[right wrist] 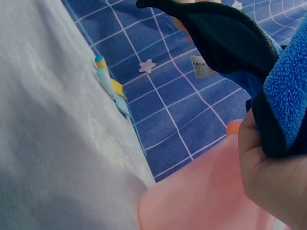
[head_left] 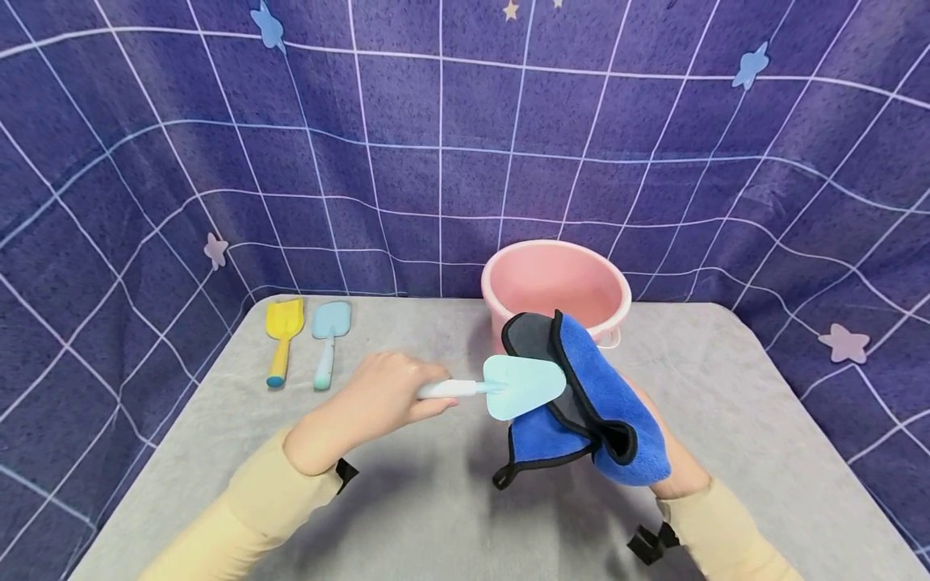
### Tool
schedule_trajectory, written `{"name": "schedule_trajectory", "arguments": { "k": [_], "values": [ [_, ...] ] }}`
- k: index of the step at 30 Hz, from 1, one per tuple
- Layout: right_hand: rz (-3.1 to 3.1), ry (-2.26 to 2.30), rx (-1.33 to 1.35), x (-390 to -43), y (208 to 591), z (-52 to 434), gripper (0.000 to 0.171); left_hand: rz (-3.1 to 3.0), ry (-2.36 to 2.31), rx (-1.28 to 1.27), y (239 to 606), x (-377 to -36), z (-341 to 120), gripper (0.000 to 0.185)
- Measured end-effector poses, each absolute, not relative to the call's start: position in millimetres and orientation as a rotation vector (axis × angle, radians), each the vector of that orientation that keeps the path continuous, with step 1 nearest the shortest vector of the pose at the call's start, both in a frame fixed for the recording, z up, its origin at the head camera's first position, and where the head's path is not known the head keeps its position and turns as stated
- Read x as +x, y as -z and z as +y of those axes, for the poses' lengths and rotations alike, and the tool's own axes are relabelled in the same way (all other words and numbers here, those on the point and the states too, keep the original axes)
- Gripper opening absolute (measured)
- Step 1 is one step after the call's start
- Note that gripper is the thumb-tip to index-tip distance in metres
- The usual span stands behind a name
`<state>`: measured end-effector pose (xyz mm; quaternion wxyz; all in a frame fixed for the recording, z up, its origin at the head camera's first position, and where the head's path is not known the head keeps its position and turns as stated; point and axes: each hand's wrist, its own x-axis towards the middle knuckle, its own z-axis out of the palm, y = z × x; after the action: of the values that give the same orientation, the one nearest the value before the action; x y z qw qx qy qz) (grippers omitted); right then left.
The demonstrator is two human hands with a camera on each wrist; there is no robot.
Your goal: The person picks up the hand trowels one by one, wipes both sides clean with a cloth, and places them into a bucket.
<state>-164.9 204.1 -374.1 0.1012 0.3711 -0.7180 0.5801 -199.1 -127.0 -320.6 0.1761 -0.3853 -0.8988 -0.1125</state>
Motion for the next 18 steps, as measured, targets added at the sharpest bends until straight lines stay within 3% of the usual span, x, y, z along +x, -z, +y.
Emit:
{"name": "schedule_trajectory", "arguments": {
  "k": [9,18],
  "values": [
    [-2.11,-1.87,1.061,-158,360,197,0.04,-2.55,0.321,-1.117,324,-200,-136,0.024],
    [-2.131,-1.745,1.126,-166,373,211,0.043,-2.58,0.335,-1.099,332,-202,-146,0.02]
  ]
}}
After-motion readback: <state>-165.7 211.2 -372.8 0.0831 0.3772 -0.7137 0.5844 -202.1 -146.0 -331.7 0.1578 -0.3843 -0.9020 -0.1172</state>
